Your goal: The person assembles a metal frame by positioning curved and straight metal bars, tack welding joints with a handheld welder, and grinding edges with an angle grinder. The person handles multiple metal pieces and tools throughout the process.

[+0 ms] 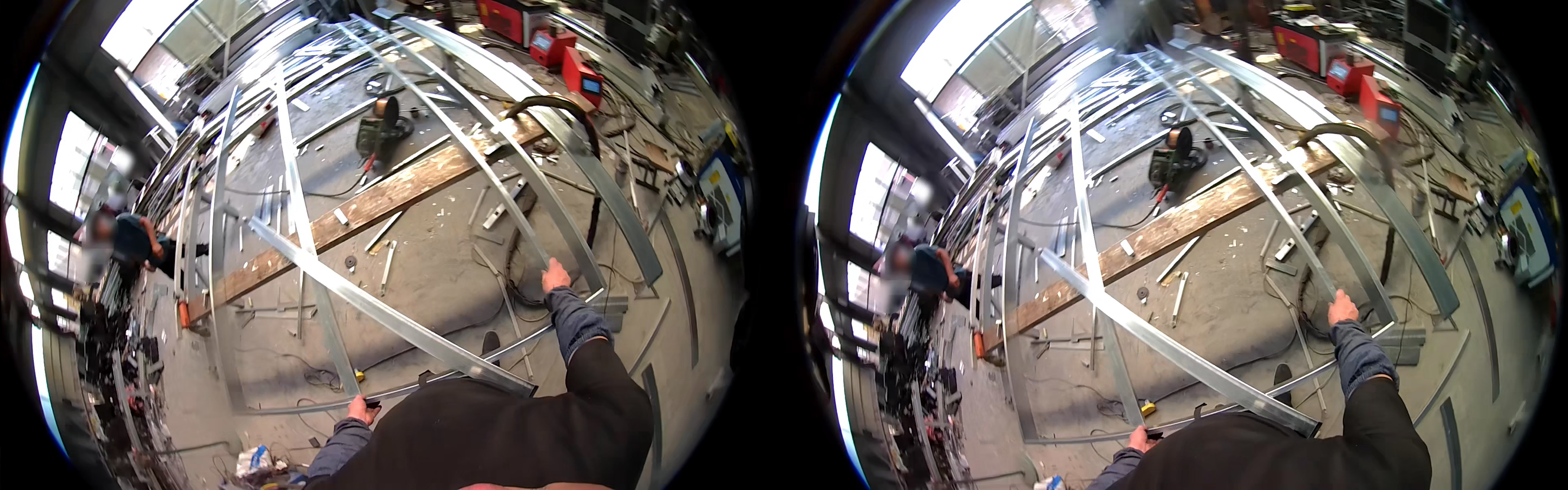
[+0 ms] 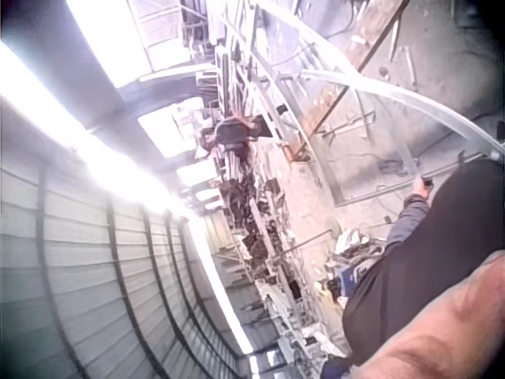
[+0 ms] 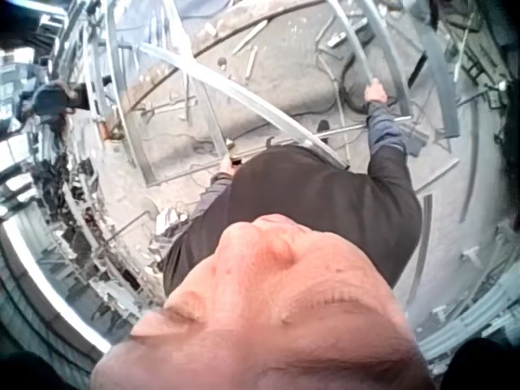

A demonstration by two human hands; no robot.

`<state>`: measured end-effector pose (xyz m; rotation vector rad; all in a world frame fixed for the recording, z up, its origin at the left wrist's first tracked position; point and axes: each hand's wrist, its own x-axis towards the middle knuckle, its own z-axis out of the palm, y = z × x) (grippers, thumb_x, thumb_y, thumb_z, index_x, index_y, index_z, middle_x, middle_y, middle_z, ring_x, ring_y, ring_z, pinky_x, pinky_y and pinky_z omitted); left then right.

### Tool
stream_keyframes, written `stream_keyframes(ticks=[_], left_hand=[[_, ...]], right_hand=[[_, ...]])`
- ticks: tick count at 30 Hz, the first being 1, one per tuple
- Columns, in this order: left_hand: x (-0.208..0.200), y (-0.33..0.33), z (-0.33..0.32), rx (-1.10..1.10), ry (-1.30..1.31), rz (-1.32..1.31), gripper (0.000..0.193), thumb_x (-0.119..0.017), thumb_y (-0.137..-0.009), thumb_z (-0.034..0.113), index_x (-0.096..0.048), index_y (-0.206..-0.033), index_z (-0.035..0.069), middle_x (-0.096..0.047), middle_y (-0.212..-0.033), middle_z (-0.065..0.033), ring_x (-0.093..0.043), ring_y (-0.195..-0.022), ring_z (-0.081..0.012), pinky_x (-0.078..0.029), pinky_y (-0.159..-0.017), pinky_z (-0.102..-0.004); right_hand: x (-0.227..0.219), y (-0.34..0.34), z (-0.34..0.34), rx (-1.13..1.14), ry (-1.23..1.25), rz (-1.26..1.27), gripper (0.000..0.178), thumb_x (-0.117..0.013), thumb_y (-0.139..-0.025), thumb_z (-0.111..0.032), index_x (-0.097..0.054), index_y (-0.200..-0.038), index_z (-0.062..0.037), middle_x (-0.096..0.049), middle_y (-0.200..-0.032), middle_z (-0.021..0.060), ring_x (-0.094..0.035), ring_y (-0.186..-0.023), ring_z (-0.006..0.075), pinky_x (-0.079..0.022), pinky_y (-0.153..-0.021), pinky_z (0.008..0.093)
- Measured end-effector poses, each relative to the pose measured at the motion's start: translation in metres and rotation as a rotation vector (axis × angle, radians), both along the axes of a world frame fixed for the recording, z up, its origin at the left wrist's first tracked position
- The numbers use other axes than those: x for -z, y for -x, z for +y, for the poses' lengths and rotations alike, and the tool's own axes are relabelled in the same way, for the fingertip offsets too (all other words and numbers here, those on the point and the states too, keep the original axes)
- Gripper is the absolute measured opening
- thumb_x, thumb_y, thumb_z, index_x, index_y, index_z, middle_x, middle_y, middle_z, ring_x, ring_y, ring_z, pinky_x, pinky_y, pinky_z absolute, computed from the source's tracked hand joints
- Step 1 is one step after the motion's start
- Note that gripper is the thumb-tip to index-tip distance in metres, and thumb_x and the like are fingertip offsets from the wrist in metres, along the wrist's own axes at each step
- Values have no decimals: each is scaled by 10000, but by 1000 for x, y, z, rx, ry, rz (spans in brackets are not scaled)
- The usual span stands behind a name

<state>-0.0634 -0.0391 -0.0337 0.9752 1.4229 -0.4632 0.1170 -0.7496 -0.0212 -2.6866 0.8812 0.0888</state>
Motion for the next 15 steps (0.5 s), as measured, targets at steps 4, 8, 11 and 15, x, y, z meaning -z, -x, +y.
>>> stream_keyframes(ticks=[4,8,11,15], left_hand=[[-22,-28,32,3,-92,-83,358,-517,-1016,170,-552,-1306,-39,-667,-1275,-255,-663,-1200,-434,-441,-1127,-685],[-36,-28,23,-29,-110,-64,324,-535,-1017,181,-578,-1279,-5,-674,-1238,-231,-672,-1174,-405,-447,-1110,-681],[-32,-26,9,-23,-92,-67,313,-537,-1019,186,-584,-1263,-4,-679,-1223,-219,-674,-1171,-400,-458,-1101,-678],[-27,-21,12,-12,-86,-43,301,-537,-1021,193,-590,-1243,-3,-697,-1178,-212,-708,-1090,-392,-490,-1078,-665]], right_hand=[[22,-12,28,51,-46,-3,484,-740,-974,-263,-521,-1359,-69,-685,-1198,251,-686,-1112,478,-559,-918,560],[26,-10,21,3,-74,48,562,-716,-995,-246,-479,-1449,-14,-679,-1240,293,-684,-1132,482,-559,-950,549],[19,-16,6,35,-126,118,698,-727,-985,-271,-403,-1556,-33,-642,-1318,304,-648,-1219,476,-540,-1000,545],[-29,-65,28,41,-62,44,913,-755,-943,-266,-242,-1665,-44,-508,-1513,324,-517,-1388,488,-453,-1143,535]])
